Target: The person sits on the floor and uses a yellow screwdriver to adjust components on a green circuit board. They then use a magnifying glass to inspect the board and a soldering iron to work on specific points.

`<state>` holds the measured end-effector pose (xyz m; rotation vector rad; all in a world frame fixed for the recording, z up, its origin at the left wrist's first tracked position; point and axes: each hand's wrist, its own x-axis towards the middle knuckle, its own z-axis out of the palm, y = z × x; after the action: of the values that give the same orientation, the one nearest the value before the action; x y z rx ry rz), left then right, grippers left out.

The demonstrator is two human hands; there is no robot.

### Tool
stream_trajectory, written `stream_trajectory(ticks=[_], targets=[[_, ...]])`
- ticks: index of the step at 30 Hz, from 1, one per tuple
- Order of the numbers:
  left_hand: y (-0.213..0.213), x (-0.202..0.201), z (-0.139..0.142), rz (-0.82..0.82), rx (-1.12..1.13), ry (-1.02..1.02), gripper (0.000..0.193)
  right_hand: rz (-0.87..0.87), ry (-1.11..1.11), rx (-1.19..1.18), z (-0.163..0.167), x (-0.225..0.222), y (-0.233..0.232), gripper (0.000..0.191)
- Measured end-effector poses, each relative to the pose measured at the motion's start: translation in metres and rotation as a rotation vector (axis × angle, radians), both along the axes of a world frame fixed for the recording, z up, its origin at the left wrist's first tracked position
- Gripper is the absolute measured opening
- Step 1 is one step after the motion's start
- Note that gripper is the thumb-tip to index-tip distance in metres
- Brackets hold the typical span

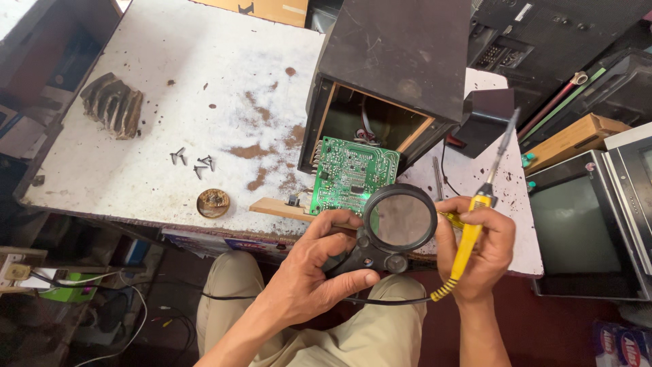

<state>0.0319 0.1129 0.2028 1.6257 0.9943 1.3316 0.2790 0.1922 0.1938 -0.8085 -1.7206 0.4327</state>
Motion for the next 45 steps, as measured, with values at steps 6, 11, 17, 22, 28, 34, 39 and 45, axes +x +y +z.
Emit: stream_trajectory(ticks=[6,11,17,22,28,34,39,45], targets=[[0.001,0.001,-0.001,0.016,0.039,0.0,0.039,-0.183,0.13,0.022,-0.028,0.035,-0.011,0.038],[0.0,-0.001,0.0,-0.004,-0.006,0.003,0.039,-0.533,0.226,0.054,-0.081,0.087,-0.002,0.034],[0.0,0.002,0.004,0.026,0.013,0.008,0.04,-0.751,-0.105,0.019,-0.119,0.112,-0.005,0.03],[-0.003,0.002,0.006,0.02,-0.038,0.024,0.037,-0.787,-0.239,0.081,-0.091,0.1,-0.01,0.023],[-0.003,0.004,0.003,0.038,0.02,0.035,0.038,-0.191,0.369,-0.064,-0.031,0.067,-0.058,0.051],[-0.006,0.007,0.001,0.031,-0.017,0.02,0.038,-0.088,0.597,-0.367,-0.015,0.037,-0.085,0.031],[-0.006,0.008,-0.001,0.026,-0.001,-0.009,0.04,-0.035,0.673,-0.483,-0.024,0.026,-0.077,0.025],[-0.005,0.007,-0.002,0.023,0.0,0.016,0.039,-0.036,0.68,-0.533,-0.029,0.019,-0.073,0.022]])
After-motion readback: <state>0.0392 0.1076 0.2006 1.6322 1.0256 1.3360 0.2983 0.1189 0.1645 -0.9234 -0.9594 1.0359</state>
